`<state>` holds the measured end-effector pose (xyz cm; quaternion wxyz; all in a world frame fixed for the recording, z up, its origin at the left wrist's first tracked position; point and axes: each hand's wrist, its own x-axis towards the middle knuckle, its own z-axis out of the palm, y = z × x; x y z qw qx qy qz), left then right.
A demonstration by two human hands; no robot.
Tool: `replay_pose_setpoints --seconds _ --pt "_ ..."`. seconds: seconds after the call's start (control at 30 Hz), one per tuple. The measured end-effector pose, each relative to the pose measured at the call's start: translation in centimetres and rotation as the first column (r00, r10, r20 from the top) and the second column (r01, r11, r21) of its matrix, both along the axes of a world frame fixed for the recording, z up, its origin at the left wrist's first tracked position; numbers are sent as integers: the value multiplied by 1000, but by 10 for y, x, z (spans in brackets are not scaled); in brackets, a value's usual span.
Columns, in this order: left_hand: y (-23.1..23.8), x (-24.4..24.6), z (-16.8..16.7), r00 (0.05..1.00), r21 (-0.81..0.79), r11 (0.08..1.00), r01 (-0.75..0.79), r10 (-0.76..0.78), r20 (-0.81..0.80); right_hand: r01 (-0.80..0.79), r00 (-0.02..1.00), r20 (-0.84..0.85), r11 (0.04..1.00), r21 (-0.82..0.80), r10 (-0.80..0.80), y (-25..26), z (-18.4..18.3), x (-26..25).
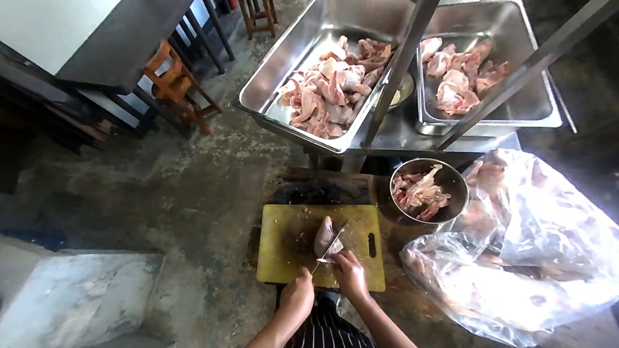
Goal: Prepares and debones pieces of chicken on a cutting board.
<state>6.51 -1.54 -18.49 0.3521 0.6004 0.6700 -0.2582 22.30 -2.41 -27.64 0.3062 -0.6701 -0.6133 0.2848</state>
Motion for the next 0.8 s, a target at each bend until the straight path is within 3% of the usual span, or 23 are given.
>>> replay_pose_setpoints --seconds 0.23,0.43,0.57,0.7,0.8 --pt "19 23 -27 999 47 999 -18 16 44 4 999 -37 998 -59 -6 0 -3 10" --pt "41 4 -49 952 60 997 -52 32 305 35 996 -73 991 -129 -45 -3 -28 34" --pt "30 1 -63 947 98 991 -92 56 317 68 989 -122 992 -105 -80 -3 -33 35" --pt "20 9 -51 971 173 985 -22 -21 240 110 981 -142 983 -148 -131 -2 -22 28" --pt "22 18 -26 949 351 936 9 -118 292 119 980 -137 979 -168 -142 -1 -13 26"
